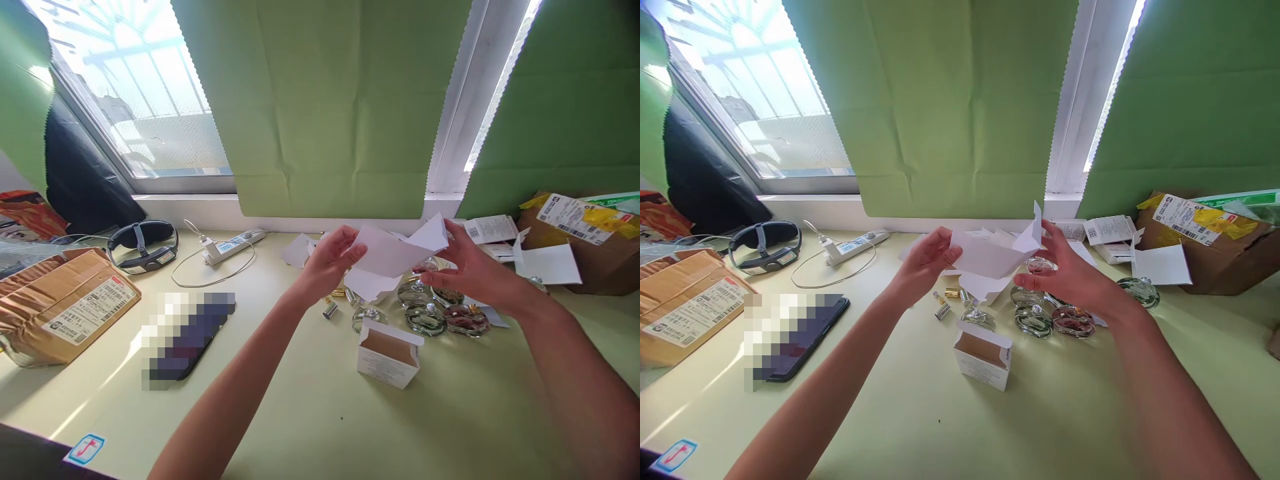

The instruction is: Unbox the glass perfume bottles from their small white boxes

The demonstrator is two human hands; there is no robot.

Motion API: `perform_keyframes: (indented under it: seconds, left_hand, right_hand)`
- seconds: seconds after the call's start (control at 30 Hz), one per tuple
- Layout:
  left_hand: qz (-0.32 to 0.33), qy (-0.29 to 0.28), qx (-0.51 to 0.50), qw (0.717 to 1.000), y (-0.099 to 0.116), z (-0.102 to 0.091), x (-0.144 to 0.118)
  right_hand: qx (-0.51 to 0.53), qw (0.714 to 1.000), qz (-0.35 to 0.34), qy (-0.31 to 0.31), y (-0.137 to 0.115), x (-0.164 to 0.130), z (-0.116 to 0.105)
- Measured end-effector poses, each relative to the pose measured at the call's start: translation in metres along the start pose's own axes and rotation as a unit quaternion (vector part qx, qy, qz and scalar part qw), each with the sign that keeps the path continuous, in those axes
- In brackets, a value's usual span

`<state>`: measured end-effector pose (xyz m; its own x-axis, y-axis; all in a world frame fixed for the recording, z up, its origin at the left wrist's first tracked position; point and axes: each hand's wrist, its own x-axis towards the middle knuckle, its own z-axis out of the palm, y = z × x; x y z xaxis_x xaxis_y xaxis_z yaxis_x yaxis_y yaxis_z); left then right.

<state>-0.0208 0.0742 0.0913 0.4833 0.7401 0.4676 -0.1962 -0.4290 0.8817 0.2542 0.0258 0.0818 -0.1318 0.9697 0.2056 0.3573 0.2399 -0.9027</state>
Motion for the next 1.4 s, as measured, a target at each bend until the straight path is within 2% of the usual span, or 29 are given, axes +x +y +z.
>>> perform_keyframes:
  seconds: [0.13,0.3,0.43,0.57,0.67,0.83,1.03,1.2,1.3,1.4]
  left_hand:
    - [-0.011,-0.039,-0.039,0.998,0.003,0.001,-0.002]
    - [-0.020,-0.055,-0.029,0.998,0.001,0.004,-0.002]
    - [-0.007,-0.028,0.048,0.998,-0.003,0.010,-0.002]
    - [0.022,0.019,0.157,0.987,-0.001,0.017,-0.005]
    - [0.031,0.013,0.208,0.978,0.002,0.020,-0.008]
    - [0.053,-0.005,0.229,0.972,0.002,0.023,-0.008]
    - [0.054,0.015,0.220,0.974,0.001,0.025,-0.007]
    - [0.056,0.057,0.183,0.980,0.003,0.026,-0.006]
    - [0.058,0.064,0.182,0.979,0.004,0.026,-0.006]
    - [0.064,0.045,0.185,0.980,0.008,0.027,-0.007]
  right_hand:
    - [0.117,0.992,-0.024,-0.031,-0.011,-0.002,0.008]
    - [0.118,0.992,-0.020,-0.029,-0.016,-0.003,0.016]
    - [0.141,0.989,-0.020,-0.042,-0.012,-0.004,0.015]
    - [0.149,0.986,0.002,-0.071,-0.012,-0.005,0.013]
    - [0.150,0.983,0.012,-0.101,-0.015,-0.006,0.014]
    - [0.169,0.979,0.001,-0.118,-0.020,-0.006,0.018]
    - [0.196,0.976,-0.017,-0.089,-0.030,-0.006,0.025]
    - [0.147,0.987,-0.030,-0.050,-0.034,-0.008,0.027]
    - [0.138,0.987,-0.056,-0.054,-0.034,-0.009,0.028]
    - [0.130,0.987,-0.058,-0.070,-0.034,-0.011,0.026]
